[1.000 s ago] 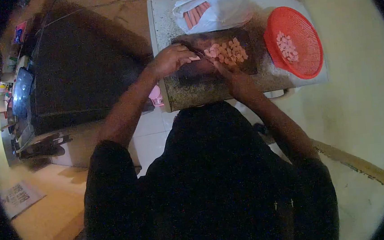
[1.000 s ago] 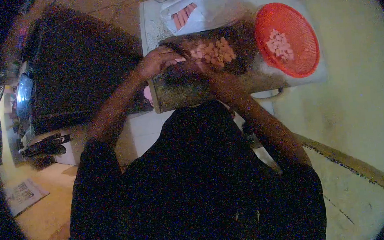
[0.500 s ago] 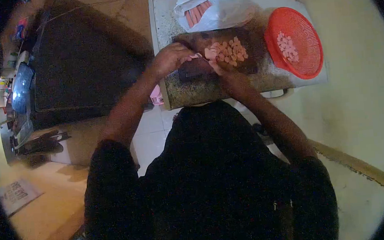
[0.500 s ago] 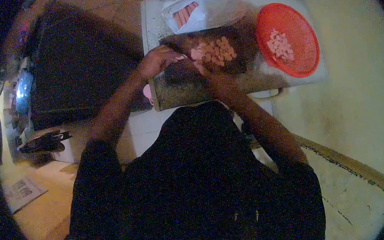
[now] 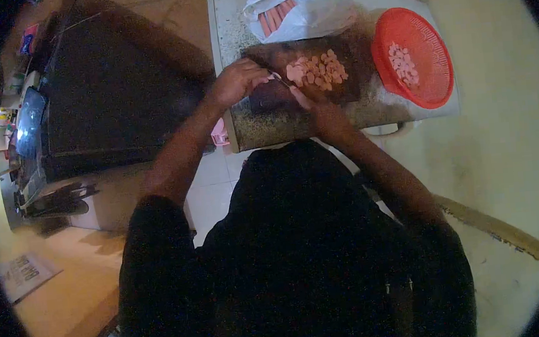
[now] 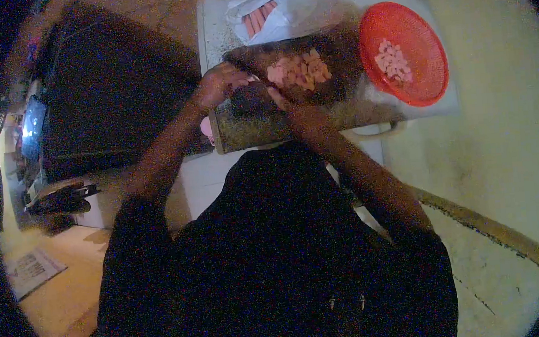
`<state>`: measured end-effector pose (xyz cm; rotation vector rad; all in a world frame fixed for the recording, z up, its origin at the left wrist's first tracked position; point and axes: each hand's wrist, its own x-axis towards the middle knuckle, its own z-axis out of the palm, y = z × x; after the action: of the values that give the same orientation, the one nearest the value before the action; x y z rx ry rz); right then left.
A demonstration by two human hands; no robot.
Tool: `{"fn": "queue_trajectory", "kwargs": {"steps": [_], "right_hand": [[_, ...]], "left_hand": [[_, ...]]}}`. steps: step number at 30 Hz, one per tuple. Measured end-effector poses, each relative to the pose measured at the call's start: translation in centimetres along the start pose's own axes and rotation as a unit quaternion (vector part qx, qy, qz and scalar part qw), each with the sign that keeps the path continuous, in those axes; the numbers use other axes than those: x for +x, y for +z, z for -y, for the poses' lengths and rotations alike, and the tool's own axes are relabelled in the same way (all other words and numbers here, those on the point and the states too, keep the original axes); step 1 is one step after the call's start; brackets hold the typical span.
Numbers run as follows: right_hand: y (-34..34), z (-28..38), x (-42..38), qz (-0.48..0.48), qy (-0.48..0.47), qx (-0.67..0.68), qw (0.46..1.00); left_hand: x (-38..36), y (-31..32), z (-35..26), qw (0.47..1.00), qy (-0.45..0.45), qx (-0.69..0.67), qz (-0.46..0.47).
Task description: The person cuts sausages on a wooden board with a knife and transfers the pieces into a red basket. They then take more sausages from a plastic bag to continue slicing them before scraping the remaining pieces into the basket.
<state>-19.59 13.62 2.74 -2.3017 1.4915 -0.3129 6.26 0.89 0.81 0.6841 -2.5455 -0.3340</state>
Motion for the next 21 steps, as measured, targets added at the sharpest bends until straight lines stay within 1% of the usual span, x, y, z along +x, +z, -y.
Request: {"fn": "queue_trajectory", "kwargs": {"steps": [3, 6, 9, 11, 13, 15, 18, 19, 21], "right_hand": [[-1.0, -0.7, 1.1, 0.023, 0.015, 0.032, 0.999], [-2.8, 1.2, 0.1, -0.048, -0.019, 0.060, 0.997], [1.4, -2.0, 1.5, -0.032, -0.052, -0.009, 0.998], [-2.2, -0.1, 2.0, 0.069, 0.034, -0.001, 0.997], [-2.6, 0.4, 1.6, 0.064, 0.038, -0.002, 0.997], [-0.1, -0.2, 0.7, -0.048, -0.045, -0.010, 0.998], [1.1, -0.7, 1.3, -0.037, -0.027, -0.049, 0.998], [-0.7, 0.5, 1.5, 0.020, 0.015, -0.011, 1.000], [-4.4, 2.2, 1.3, 0.137, 0.097, 0.063, 0.984]], "left_hand": [[0.1, -0.3, -0.4, 0.998, -0.018, -0.055, -0.033], [0.2, -0.1, -0.2, 0.998, -0.013, -0.054, -0.024], [-0.2, 0.3, 0.1, 0.999, -0.009, -0.017, -0.027], [0.0, 0.4, 0.4, 0.999, -0.006, -0.032, -0.031], [0.2, 0.2, 0.2, 0.998, -0.005, -0.043, -0.034], [-0.2, 0.0, -0.2, 0.998, -0.009, -0.045, -0.037], [-0.2, 0.2, -0.3, 0.997, -0.022, -0.050, -0.046], [-0.2, 0.3, 0.0, 0.998, -0.014, -0.046, -0.042], [-0.3, 0.5, 0.3, 0.998, -0.002, -0.042, -0.036]]}}
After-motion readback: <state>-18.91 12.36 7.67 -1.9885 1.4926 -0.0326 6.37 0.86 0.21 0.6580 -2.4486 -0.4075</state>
